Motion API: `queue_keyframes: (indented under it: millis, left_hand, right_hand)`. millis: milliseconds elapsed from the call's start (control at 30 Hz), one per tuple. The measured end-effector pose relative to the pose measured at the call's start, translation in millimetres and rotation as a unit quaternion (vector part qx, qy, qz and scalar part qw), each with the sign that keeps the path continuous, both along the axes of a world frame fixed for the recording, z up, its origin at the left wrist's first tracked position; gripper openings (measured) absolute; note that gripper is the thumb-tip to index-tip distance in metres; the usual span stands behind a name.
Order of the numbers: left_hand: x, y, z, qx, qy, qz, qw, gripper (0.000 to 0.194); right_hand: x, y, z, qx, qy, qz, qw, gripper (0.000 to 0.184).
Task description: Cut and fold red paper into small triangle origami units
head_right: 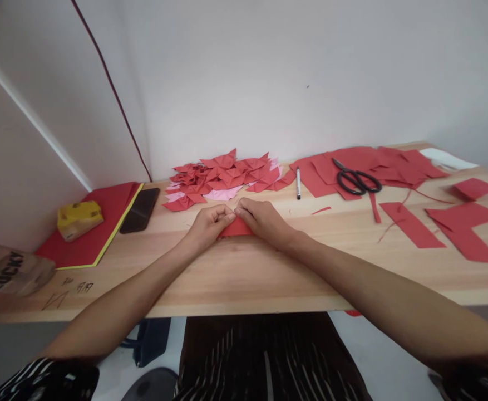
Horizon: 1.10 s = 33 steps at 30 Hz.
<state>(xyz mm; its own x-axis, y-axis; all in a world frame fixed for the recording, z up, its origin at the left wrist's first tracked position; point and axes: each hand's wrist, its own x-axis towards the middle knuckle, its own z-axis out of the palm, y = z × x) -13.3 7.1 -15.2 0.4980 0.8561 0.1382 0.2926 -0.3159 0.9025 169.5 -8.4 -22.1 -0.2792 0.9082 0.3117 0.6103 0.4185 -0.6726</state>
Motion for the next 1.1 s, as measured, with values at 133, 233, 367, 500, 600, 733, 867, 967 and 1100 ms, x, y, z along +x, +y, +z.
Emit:
queue_keyframes:
  millis: [133, 233, 367, 500, 600, 733, 867, 967, 1100]
  left_hand:
    - [0, -3, 1.7, -0.049, 0.022, 0.02, 0.998, 0.033]
    - [-2, -5, 3.9, -0.035, 0.036, 0.019, 0.999, 0.035]
    - [-4, -5, 7.3, -0.005, 0.044, -0.009, 0.999, 0.032]
    - [-6, -2, 5.6, -0.026, 0.049, -0.018, 0.998, 0.041]
    - [-7, 2, 2.8, -0.066, 0.039, -0.035, 0.996, 0.046]
    - [-7, 6, 2.7, -0.147, -0.011, -0.033, 0.989, 0.041]
    - [-5, 6, 4.0, -0.172, -0.045, -0.004, 0.984, 0.036]
    - [-2, 5, 2.8, -0.148, -0.035, -0.009, 0.988, 0.036]
    - [-1, 4, -0.6, -0.071, -0.002, -0.025, 0.997, 0.031]
  right_hand:
    - [3, 2, 2.2, 0.004, -0.008, -0.022, 1.0, 0.025]
    - [10, 6, 2.8, 0.012, -0.012, -0.05, 0.999, 0.027]
    - [16, 11, 1.8, 0.014, -0.018, -0.056, 0.998, 0.029]
    - [15, 12, 1.5, 0.008, -0.02, -0.046, 0.999, 0.029]
    - [15, 13, 1.2, 0.006, -0.019, -0.038, 0.999, 0.027]
    - [19, 17, 1.2, 0.003, -0.017, -0.025, 1.0, 0.028]
    - [22, 17, 2.8, -0.002, -0.013, -0.002, 1.0, 0.03]
    - [20, 14, 3.2, -0.002, -0.009, 0.012, 1.0, 0.031]
    - [12, 9, 0.3, 0.0, -0.001, 0.022, 1.0, 0.033]
